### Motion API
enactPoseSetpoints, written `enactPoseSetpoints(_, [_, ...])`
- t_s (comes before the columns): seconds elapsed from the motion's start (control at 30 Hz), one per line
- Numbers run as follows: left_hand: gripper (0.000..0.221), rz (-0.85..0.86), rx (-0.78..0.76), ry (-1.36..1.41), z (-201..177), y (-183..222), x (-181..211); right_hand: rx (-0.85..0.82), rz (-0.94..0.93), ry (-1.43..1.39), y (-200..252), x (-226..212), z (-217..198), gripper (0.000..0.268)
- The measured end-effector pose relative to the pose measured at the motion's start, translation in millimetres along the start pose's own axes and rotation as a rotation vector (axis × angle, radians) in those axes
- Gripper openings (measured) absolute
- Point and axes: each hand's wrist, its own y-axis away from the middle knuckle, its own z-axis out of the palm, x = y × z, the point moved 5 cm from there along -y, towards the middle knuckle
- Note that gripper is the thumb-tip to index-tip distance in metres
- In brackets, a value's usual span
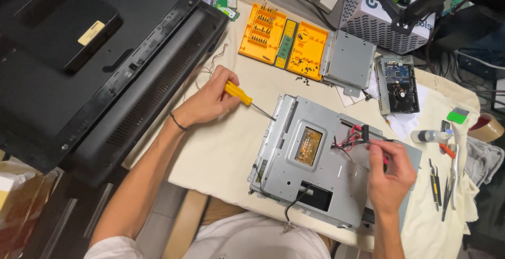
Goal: The person is securing or disassembling a screen assembly by using a screwdriver on the back panel.
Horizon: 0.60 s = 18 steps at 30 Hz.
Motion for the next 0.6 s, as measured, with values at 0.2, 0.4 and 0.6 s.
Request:
enactPoseSetpoints(0.2, [0.03, -0.085, 0.036, -0.076, -9.9, 12.2, 25.5, 0.204, 0.079, -0.03, 38.2, 54.7, -51.8, 0.008])
enactPoseSetpoints(0.4, [0.037, 0.185, 0.062, -0.023, 1.0, -4.9, -8.0, 0.262, 0.171, 0.02, 68.2, 80.0, -79.8, 0.01])
enactPoseSetpoints(0.6, [0.032, 0.033, 0.083, -0.105, -9.6, 3.9, 16.3, 0.273, 0.181, 0.086, 79.5, 78.1, -89.5, 0.009])
